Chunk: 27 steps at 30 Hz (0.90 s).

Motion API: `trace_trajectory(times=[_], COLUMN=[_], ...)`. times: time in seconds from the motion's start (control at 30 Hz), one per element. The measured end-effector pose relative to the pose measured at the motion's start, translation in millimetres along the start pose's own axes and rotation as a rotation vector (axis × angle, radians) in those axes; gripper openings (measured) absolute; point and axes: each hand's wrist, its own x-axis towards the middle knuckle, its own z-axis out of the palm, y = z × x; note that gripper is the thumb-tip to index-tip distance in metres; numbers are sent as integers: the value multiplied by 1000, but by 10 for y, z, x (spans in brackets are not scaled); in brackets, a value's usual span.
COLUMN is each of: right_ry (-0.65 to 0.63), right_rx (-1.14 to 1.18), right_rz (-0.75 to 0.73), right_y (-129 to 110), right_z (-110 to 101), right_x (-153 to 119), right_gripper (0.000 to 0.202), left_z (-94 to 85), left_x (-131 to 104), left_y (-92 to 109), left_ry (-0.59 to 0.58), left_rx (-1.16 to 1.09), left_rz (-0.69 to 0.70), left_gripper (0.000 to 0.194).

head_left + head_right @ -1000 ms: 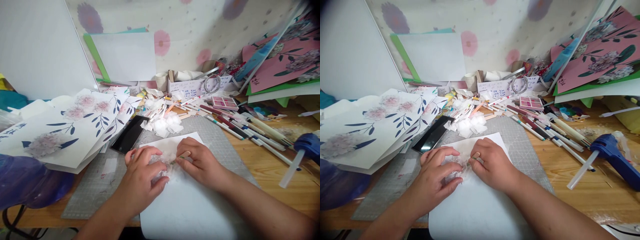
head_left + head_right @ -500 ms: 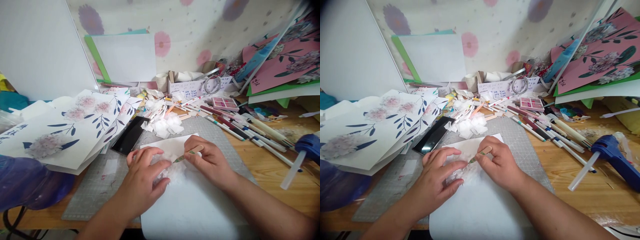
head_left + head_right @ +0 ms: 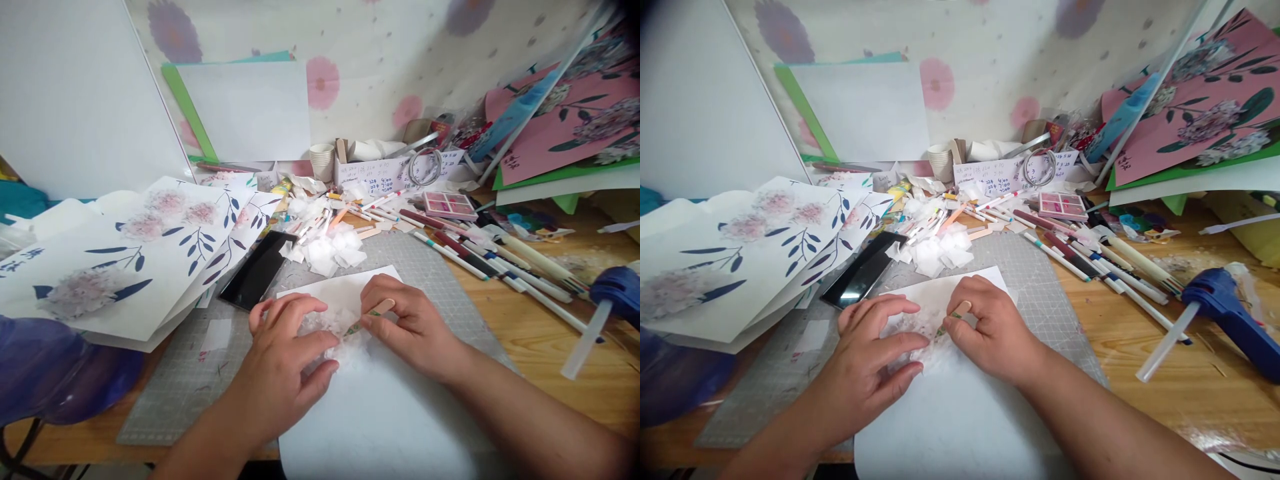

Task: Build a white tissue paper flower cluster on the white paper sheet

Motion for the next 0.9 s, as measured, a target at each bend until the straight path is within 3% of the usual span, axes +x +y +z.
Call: trace_trajectory(times=[0.23, 0.4, 0.63, 0.9], right_ry=[17, 27, -35, 0], right_rx=[-11, 32, 11, 67], right_rz=[-1, -11, 46, 18], right_y=[9, 20, 12, -12], right_z=[2, -14, -15, -23], right_x=[-3, -12, -19, -22], right_gripper=[20, 23, 23, 22], left_z=[-3, -8, 11, 27], left_x=[5, 10, 1, 14], left_y=[-9, 25, 15, -13], left_ry=[32, -35, -18, 24], left_rx=[-10, -26, -9, 10], left_rz=[-5, 52, 29, 11], left_gripper=[17, 27, 9, 11])
